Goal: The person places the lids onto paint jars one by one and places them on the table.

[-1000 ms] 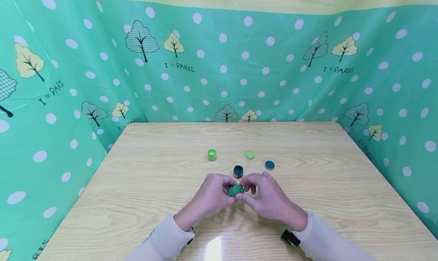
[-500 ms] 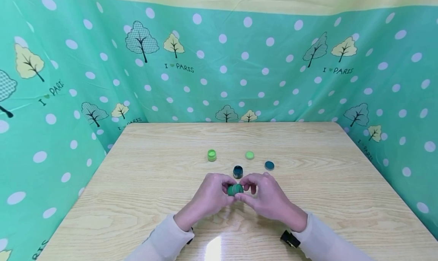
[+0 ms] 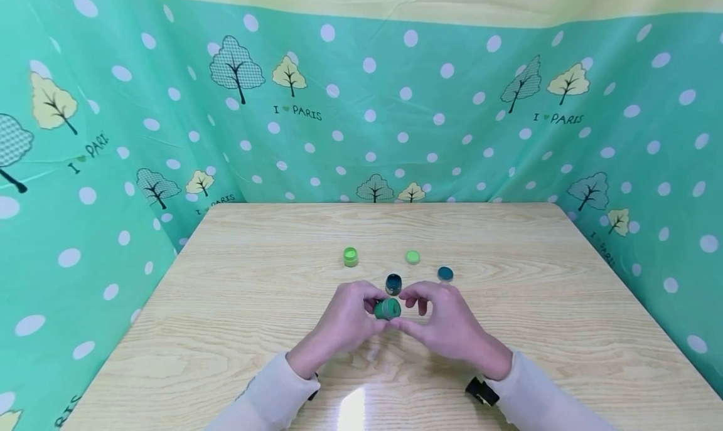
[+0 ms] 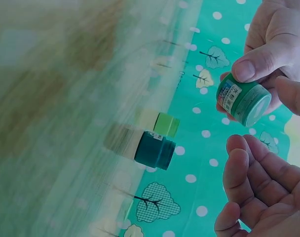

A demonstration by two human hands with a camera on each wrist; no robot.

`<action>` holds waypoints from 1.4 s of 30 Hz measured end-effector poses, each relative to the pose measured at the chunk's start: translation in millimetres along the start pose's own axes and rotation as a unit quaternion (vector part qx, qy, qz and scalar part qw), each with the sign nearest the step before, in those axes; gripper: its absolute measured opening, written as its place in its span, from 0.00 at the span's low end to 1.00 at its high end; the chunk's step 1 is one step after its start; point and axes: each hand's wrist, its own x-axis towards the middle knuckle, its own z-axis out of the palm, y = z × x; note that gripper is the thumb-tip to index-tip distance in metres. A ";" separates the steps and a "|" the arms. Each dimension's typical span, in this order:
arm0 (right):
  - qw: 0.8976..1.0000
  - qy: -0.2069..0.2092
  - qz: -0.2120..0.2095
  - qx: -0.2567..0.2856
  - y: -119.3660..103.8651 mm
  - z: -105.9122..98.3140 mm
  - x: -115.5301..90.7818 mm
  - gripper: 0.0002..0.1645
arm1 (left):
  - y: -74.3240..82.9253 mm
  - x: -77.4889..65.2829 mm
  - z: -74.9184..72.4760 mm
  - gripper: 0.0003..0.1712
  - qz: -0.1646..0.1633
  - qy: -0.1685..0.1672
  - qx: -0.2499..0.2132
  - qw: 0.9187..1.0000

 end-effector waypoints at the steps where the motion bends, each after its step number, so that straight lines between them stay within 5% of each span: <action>1: 1.000 0.000 0.003 0.001 0.1 -0.7 0.0 0.23 | -0.1 0.0 -0.4 0.15 0.001 0.003 0.006 1.000; 17: 0.999 -0.014 0.038 -0.017 -0.1 -7.6 -0.1 0.21 | -2.4 2.6 -8.6 0.16 0.009 0.041 0.058 0.997; 42: 0.997 -0.010 0.041 -0.071 11.2 -20.3 -6.7 0.29 | -18.0 2.7 -40.0 0.12 -0.072 0.061 0.067 0.993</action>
